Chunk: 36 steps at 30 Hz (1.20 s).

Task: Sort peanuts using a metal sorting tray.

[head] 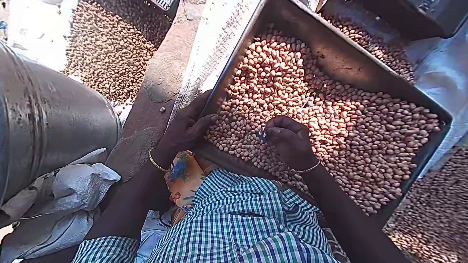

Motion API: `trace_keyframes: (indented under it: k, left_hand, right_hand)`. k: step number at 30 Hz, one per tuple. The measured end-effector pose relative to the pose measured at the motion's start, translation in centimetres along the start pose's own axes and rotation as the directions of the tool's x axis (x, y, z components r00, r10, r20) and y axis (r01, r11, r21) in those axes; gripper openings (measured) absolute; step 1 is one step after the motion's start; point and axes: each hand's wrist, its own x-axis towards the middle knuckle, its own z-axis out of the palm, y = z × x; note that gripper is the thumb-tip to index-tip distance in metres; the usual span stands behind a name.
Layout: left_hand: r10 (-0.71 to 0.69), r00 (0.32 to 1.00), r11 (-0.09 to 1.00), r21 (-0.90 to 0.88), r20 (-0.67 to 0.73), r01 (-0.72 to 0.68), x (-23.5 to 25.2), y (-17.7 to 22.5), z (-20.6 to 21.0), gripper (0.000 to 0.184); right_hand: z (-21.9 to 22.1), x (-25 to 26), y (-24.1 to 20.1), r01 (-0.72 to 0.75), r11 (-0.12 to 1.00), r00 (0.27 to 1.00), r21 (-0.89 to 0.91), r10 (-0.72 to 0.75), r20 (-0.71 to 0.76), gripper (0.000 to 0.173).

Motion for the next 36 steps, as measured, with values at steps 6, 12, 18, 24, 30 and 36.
trace_keyframes:
  k: [6, 12, 18, 24, 30, 36]
  left_hand:
    - [0.016, 1.0, 1.0, 0.026, 0.018, -0.017, 0.1, 0.0, 0.0, 0.047]
    - [0.018, 1.0, 1.0, -0.004, 0.02, -0.018, 0.2, 0.0, 0.0, 0.047]
    - [0.008, 1.0, 0.999, -0.042, 0.024, -0.007, 0.2, 0.4, 0.1, 0.046]
    - [-0.061, 0.998, 0.996, -0.063, 0.021, 0.062, -0.3, 0.8, 0.4, 0.047]
    - [-0.038, 0.999, 0.998, -0.041, 0.018, 0.039, 0.1, 0.3, 0.1, 0.048]
    - [-0.002, 1.0, 0.998, -0.057, 0.031, 0.004, 0.1, 0.2, 0.0, 0.045]
  right_hand:
    - [3.1, 0.7, -1.3, 0.098, 0.774, 0.993, -0.625, -0.03, 0.118, 0.019]
    - [-1.4, 1.2, 0.4, 0.03, 0.99, 0.999, 0.139, -0.032, 0.009, 0.021]
    - [1.7, -1.2, -1.5, 0.126, 0.715, 0.991, -0.687, -0.06, 0.119, 0.013]
    - [2.3, -1.4, -2.1, 0.217, 0.611, 0.964, -0.761, -0.011, 0.267, 0.009]
    - [-3.5, -1.3, -1.0, -0.109, 0.994, 0.983, 0.028, 0.112, -0.144, 0.023]
    - [1.3, -1.9, -0.6, 0.069, 0.55, 0.997, -0.832, -0.014, 0.074, 0.014]
